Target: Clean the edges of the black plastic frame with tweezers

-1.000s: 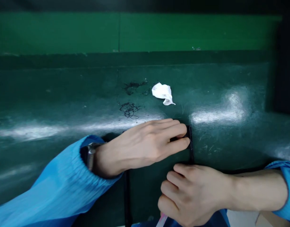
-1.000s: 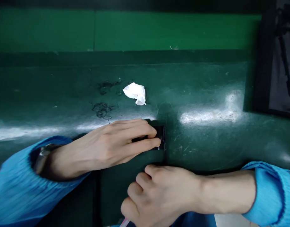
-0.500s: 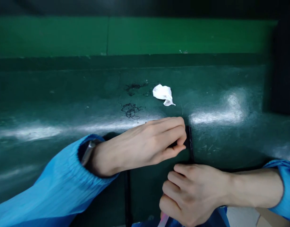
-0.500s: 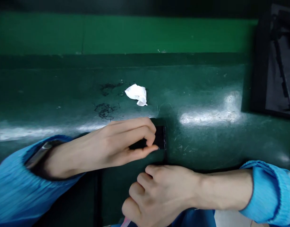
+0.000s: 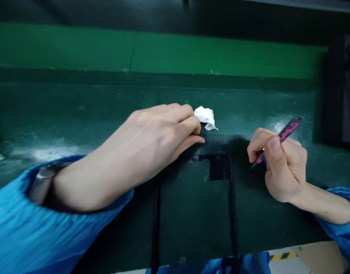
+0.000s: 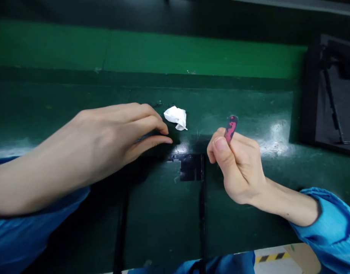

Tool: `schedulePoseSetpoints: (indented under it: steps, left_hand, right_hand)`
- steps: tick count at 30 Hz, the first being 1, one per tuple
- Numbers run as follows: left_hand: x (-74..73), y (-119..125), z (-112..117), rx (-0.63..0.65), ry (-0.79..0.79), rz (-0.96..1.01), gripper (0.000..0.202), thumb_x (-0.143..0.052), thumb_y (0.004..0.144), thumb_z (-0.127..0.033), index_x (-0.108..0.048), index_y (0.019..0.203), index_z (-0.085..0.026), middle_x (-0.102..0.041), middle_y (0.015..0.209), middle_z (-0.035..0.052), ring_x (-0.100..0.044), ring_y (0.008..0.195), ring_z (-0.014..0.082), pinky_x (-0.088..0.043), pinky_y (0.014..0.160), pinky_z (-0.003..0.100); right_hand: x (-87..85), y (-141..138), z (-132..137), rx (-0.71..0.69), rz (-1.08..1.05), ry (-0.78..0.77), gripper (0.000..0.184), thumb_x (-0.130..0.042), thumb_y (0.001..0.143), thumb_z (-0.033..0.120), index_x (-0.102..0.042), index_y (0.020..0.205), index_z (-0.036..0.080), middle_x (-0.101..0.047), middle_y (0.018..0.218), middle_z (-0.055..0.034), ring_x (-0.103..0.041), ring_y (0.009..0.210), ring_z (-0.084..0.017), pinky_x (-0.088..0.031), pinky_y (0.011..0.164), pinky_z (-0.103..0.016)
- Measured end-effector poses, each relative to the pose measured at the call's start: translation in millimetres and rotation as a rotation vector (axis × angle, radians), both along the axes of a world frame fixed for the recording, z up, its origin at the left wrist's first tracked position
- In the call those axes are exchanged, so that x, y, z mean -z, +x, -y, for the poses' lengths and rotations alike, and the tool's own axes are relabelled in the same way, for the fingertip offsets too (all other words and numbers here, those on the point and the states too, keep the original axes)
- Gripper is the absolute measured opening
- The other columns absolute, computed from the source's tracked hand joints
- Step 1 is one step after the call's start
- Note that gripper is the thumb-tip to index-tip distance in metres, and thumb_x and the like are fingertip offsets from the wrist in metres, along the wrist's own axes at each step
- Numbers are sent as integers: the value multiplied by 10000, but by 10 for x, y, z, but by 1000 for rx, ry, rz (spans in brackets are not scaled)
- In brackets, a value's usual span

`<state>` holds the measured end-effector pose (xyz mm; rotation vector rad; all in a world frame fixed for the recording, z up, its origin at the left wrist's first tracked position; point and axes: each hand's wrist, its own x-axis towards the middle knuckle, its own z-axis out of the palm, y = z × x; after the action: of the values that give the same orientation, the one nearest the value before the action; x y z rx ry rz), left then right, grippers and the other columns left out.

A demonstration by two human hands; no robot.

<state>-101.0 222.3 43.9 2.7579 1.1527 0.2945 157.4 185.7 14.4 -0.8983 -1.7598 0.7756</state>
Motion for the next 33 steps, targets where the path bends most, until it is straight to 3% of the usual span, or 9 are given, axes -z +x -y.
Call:
schedulePoseSetpoints:
  steps: [4,7,12,17,33]
  left_hand:
    - [77,180,164,69,-57,111,270,-527,1089,-393,-670,1082,-164,-688,1047,87,-681,941,266,-562,789,400]
    - [247,358,279,36,-89,248,207,-571,1070,-316,-651,1132,-135,-675,1090,107,-667,990,263,-565,838,401]
    - [463,443,299,14,-113,406,75,-609,1051,-222,-657,1049,-164,-661,963,54,-648,906,204,-535,786,330]
    - [459,414,279,13,-108,418,65,-644,1034,-215,-671,1023,-157,-655,935,51,-647,883,201,-524,771,323]
    - [446,429,278,-7,-155,422,61,-641,1036,-212,-647,995,-167,-658,932,48,-642,886,200,-523,779,330]
  right_hand:
    - [16,85,102,-116,27,-131,415,-445,1127,260,-596,745,206,-596,670,17,-533,543,-109,-414,523,-282]
    - [-9,123,124,-173,143,-251,376,-472,1128,291,-635,801,200,-674,738,19,-604,536,-80,-478,518,-235]
    - [-28,126,89,-176,233,-262,306,-615,1063,251,-634,764,188,-745,812,6,-677,551,-81,-526,506,-208]
    - [40,131,104,-179,138,-304,243,-552,1093,220,-594,861,167,-701,827,6,-652,501,-43,-530,473,-157]
    - [52,95,125,-147,239,-243,252,-529,1104,235,-538,855,199,-677,831,13,-628,519,-51,-519,485,-177]
